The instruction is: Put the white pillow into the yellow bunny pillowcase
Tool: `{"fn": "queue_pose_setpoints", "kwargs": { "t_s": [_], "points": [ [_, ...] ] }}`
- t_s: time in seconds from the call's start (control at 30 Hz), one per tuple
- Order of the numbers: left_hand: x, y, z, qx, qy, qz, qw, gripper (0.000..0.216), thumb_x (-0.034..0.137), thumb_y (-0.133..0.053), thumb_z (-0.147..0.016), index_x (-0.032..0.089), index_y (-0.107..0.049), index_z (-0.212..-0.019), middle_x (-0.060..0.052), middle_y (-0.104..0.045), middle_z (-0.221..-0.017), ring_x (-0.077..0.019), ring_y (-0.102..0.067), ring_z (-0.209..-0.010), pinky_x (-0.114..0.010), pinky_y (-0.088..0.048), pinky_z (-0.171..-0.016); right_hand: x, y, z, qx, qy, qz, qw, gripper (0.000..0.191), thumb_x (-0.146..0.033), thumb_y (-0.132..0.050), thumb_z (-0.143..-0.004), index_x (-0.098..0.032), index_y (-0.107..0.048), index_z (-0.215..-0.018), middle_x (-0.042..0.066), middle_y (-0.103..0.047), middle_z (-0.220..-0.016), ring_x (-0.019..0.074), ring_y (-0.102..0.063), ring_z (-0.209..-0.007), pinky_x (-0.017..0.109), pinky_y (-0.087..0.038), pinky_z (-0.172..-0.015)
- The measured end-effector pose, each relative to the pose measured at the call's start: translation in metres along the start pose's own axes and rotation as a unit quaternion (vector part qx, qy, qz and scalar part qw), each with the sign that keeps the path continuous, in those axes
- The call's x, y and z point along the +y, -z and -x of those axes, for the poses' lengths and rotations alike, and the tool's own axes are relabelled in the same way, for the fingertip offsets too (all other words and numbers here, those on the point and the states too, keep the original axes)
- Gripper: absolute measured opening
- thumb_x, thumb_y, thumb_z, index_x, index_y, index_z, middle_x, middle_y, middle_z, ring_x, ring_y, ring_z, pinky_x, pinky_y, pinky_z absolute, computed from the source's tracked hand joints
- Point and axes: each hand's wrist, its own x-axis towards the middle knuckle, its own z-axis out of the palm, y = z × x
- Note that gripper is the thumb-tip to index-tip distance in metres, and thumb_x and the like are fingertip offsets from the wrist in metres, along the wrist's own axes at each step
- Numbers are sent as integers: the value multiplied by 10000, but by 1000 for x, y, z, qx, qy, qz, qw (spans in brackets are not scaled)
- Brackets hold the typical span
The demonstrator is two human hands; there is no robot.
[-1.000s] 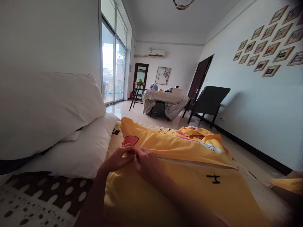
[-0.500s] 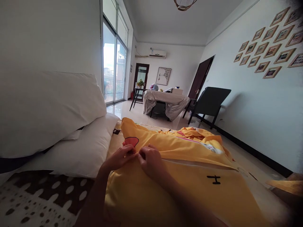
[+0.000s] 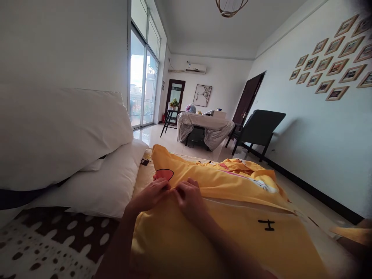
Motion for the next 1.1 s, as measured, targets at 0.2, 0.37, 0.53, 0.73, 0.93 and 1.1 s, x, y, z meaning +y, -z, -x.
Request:
{"fn": "queue_pose_setpoints", "kwargs": {
  "t_s": [0.2,0.37,0.53,0.73,0.93,1.1],
  "points": [
    [-2,-2,-1,15,-7,16,1000,199,295,-405,-925,173,-471,-783,-20,-528,-820,-153,-474,-778,-278,-379,-736,3,-2,5,30,151,164,974,169,-183,-542,-884,-184,-599,-725,31,-610,-725,179,-477,-761,327,-284,-729],
    [0,-1,1,7,-7,24,1000,206,299,-405,-922,175,-468,-770,-20,-520,-802,-155,-470,-766,-283,-379,-730,5,-1,3,54,228,234,943,120,-129,-548,-862,-180,-582,-759,42,-583,-732,190,-455,-737,333,-269,-694],
    [1,-1,2,18,-4,15,1000,195,293,-433,-916,175,-466,-764,-13,-533,-793,-152,-473,-756,-288,-379,-743,1,2,0,6,233,232,944,113,-120,-550,-830,-176,-574,-736,43,-599,-740,191,-474,-732,331,-278,-679],
    [0,4,3,12,2,23,1000,189,314,-447,-910,175,-486,-789,-20,-551,-823,-160,-488,-789,-281,-383,-741,6,9,-4,-27,47,96,994,222,-161,-576,-833,-185,-511,-623,13,-581,-639,161,-483,-687,292,-330,-693],
    [1,5,2,14,4,27,1000,157,293,-432,-901,174,-489,-816,-25,-548,-818,-164,-482,-776,-292,-380,-735,18,19,4,-11,77,19,997,240,-163,-552,-849,-188,-495,-616,11,-557,-634,163,-467,-704,281,-338,-667],
    [14,-6,-3,61,-39,-22,997,157,309,-492,-892,182,-470,-803,-27,-534,-858,-173,-483,-829,-310,-387,-783,15,17,13,48,150,52,986,233,-142,-509,-862,-186,-509,-633,24,-563,-658,167,-441,-705,294,-326,-673]
  ]
}}
